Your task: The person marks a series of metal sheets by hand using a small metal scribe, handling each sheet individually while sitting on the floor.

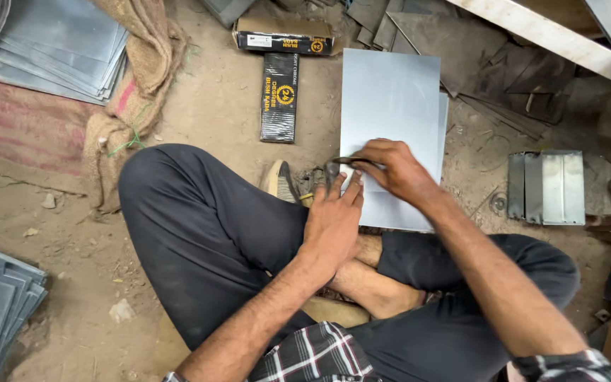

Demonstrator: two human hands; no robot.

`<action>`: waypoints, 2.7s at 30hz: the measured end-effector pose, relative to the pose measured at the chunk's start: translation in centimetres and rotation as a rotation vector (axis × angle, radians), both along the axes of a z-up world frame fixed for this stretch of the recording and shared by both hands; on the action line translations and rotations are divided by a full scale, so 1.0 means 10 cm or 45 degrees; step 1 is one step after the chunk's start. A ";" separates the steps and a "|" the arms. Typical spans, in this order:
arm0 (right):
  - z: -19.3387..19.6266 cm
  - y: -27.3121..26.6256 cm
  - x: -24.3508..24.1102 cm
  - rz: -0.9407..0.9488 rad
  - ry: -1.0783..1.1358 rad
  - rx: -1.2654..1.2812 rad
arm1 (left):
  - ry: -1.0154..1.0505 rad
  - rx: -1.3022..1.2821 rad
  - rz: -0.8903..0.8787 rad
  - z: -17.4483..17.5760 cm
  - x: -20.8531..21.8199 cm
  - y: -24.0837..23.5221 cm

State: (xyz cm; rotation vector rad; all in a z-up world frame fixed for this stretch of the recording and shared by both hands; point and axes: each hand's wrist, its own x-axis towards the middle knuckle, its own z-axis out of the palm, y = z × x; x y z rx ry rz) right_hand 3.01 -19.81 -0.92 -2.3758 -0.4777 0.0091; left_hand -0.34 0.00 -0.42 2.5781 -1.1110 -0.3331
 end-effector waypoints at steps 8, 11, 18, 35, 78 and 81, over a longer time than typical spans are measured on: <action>0.04 0.05 -0.02 0.015 -0.009 -0.046 | 0.044 0.091 -0.073 0.14 -0.01 -0.01; 0.10 0.01 0.01 0.054 -0.006 -0.025 | 0.005 0.084 -0.030 0.13 0.03 0.01; -0.05 0.05 0.07 0.082 -0.030 -0.017 | 0.011 0.041 0.022 -0.02 0.00 -0.07; -0.08 -0.52 -0.76 -0.920 -0.243 0.045 | -0.175 -0.047 0.015 -0.05 -0.11 -0.06; -0.03 -0.52 -1.07 -1.246 -0.124 0.668 | 1.379 -1.342 1.189 -0.44 0.39 -0.17; -0.03 -0.54 -1.08 -1.206 -0.218 0.669 | 1.444 -1.482 1.129 -0.40 0.39 -0.16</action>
